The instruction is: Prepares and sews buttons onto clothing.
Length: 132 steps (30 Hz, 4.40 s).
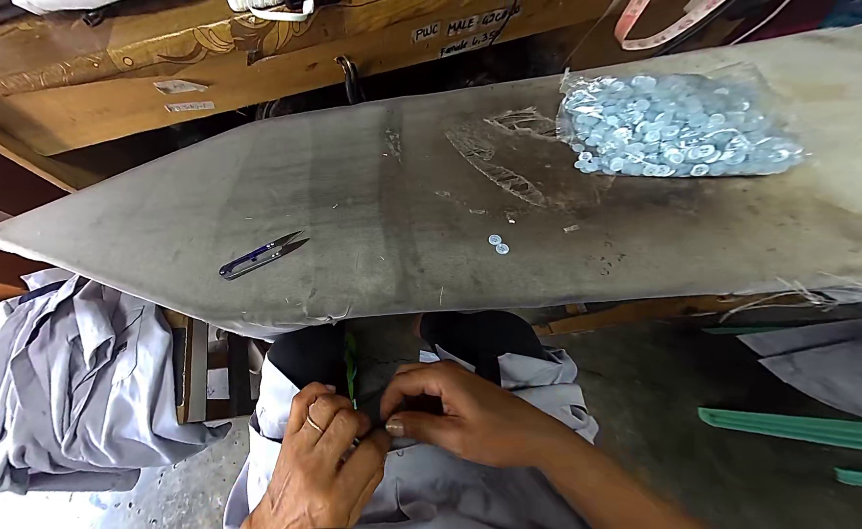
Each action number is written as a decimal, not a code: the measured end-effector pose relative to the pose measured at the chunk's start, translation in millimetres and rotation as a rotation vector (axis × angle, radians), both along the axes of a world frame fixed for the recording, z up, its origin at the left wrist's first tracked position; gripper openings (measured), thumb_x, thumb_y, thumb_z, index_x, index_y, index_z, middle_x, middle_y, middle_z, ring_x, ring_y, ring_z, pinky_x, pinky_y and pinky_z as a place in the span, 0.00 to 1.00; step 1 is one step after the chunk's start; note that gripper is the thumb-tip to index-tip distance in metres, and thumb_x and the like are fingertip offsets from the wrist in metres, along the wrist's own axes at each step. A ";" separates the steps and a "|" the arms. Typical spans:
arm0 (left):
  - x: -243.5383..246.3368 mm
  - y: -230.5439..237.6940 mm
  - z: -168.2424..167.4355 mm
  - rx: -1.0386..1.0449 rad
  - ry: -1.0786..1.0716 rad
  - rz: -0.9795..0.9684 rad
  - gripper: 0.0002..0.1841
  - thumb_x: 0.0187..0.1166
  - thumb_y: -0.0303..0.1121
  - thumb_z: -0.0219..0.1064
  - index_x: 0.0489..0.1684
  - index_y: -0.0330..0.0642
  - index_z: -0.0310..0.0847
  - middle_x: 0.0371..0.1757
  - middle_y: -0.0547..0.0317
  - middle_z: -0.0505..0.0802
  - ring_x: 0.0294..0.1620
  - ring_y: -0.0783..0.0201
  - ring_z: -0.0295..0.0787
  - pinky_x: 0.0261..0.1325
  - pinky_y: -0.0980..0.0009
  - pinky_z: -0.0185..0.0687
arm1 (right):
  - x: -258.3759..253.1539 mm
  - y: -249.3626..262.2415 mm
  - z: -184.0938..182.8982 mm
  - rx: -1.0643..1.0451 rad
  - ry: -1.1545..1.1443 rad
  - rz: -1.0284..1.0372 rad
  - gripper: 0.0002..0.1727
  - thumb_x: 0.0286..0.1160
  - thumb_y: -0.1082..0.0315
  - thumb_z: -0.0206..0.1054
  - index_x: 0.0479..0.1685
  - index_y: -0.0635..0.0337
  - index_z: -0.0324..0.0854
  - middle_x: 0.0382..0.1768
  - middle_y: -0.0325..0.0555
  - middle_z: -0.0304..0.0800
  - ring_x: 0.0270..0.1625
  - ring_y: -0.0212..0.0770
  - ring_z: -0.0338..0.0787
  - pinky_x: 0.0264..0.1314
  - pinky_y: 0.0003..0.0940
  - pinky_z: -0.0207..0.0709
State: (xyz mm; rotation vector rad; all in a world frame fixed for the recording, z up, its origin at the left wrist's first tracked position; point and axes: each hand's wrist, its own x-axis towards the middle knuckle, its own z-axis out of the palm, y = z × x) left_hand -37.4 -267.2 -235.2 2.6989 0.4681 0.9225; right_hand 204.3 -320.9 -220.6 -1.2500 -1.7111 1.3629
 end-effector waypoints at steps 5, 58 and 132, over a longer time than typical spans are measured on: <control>-0.8 1.4 2.5 -0.321 0.025 0.007 0.08 0.80 0.39 0.67 0.38 0.47 0.90 0.35 0.62 0.89 0.45 0.68 0.86 0.53 0.72 0.81 | -1.3 -2.1 0.2 0.100 0.357 -0.209 0.12 0.89 0.63 0.58 0.45 0.59 0.84 0.40 0.37 0.92 0.34 0.25 0.87 0.35 0.21 0.82; -13.6 4.0 -2.2 0.024 -0.102 -0.153 0.06 0.82 0.34 0.66 0.46 0.45 0.87 0.30 0.61 0.82 0.36 0.63 0.76 0.46 0.71 0.73 | -2.7 -19.4 -4.0 0.593 -0.255 -0.108 0.13 0.84 0.66 0.60 0.44 0.46 0.93 0.34 0.38 0.82 0.43 0.32 0.80 0.46 0.22 0.73; -6.1 20.9 18.8 -1.310 -0.015 -0.022 0.02 0.69 0.31 0.76 0.31 0.44 0.90 0.22 0.73 0.87 0.22 0.83 0.78 0.26 0.84 0.72 | -39.0 -17.2 -16.5 0.711 -0.245 -0.214 0.12 0.90 0.63 0.58 0.46 0.50 0.88 0.54 0.42 0.91 0.61 0.39 0.87 0.64 0.31 0.81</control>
